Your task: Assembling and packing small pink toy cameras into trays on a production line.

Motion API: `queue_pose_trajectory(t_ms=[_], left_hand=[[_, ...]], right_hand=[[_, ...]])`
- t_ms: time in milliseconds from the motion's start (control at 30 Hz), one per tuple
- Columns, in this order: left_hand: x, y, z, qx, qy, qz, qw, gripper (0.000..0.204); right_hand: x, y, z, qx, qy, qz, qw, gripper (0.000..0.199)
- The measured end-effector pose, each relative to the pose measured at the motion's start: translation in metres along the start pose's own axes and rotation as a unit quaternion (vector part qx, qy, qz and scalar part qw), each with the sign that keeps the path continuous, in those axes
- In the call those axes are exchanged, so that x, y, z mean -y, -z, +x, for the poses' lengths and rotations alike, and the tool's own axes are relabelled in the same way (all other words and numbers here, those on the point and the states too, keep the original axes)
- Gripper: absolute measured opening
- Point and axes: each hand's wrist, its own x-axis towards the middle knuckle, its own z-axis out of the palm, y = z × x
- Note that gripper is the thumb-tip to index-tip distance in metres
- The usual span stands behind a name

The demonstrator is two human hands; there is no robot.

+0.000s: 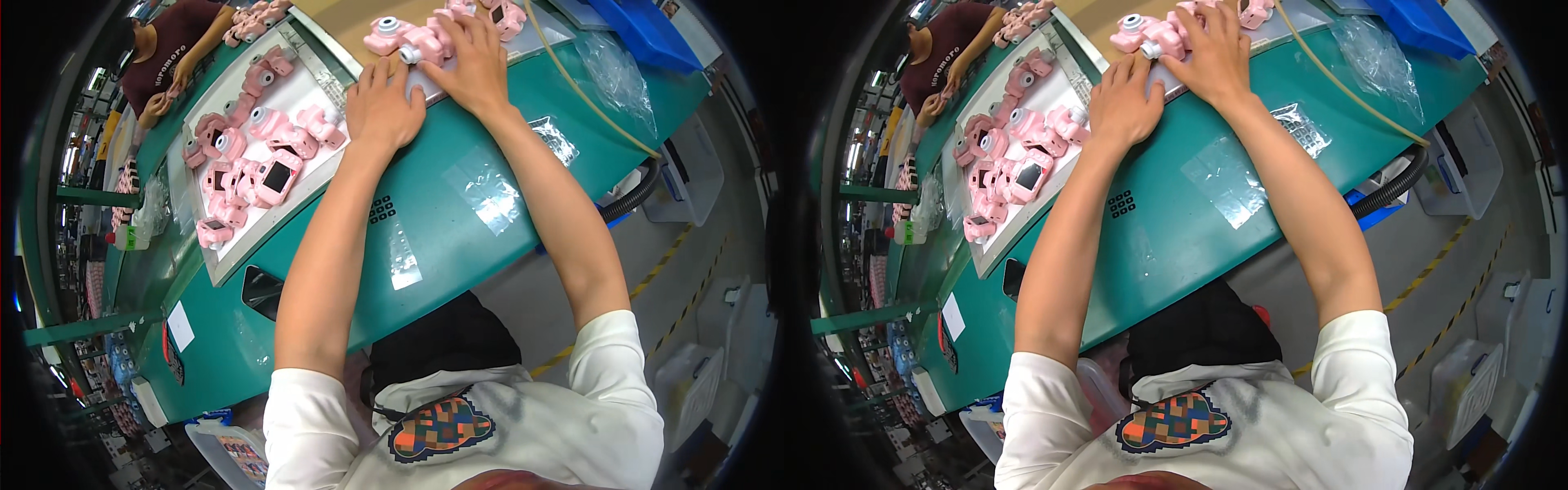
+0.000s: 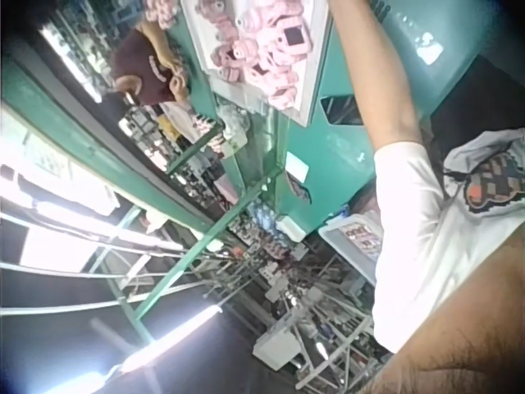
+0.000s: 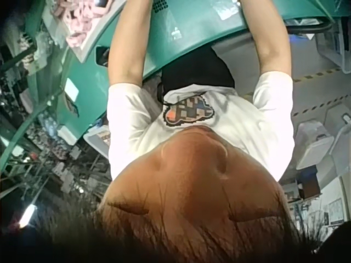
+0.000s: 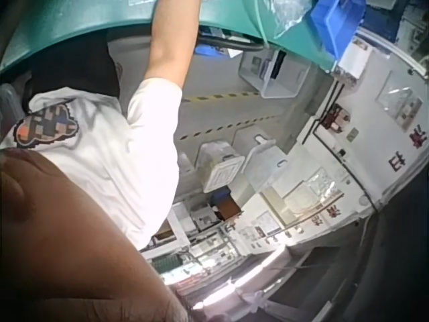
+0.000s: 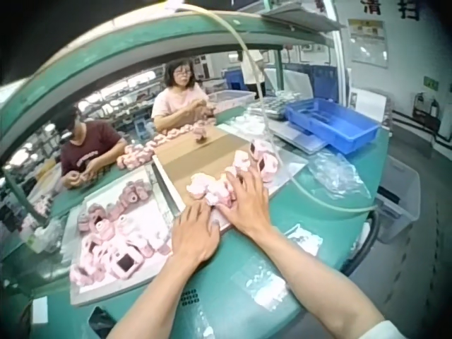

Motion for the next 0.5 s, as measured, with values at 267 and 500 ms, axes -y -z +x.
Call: queue_pose_trajectory(t_ms=[267,500], left_hand=[[-0.003,0.001,-0.003,-0.043,-0.011,-0.021,0.999,0.056],[0.0,0.002,-0.007,-0.059,-0.02,-0.023,0.998,0.05]], right_hand=[[-0.016,-0.038,0.016,0.018,0.03,-0.114,0.993,0.054],[-0.028,-0.083,0.046,0.22,-0.088,-0.162,0.958,0.067]])
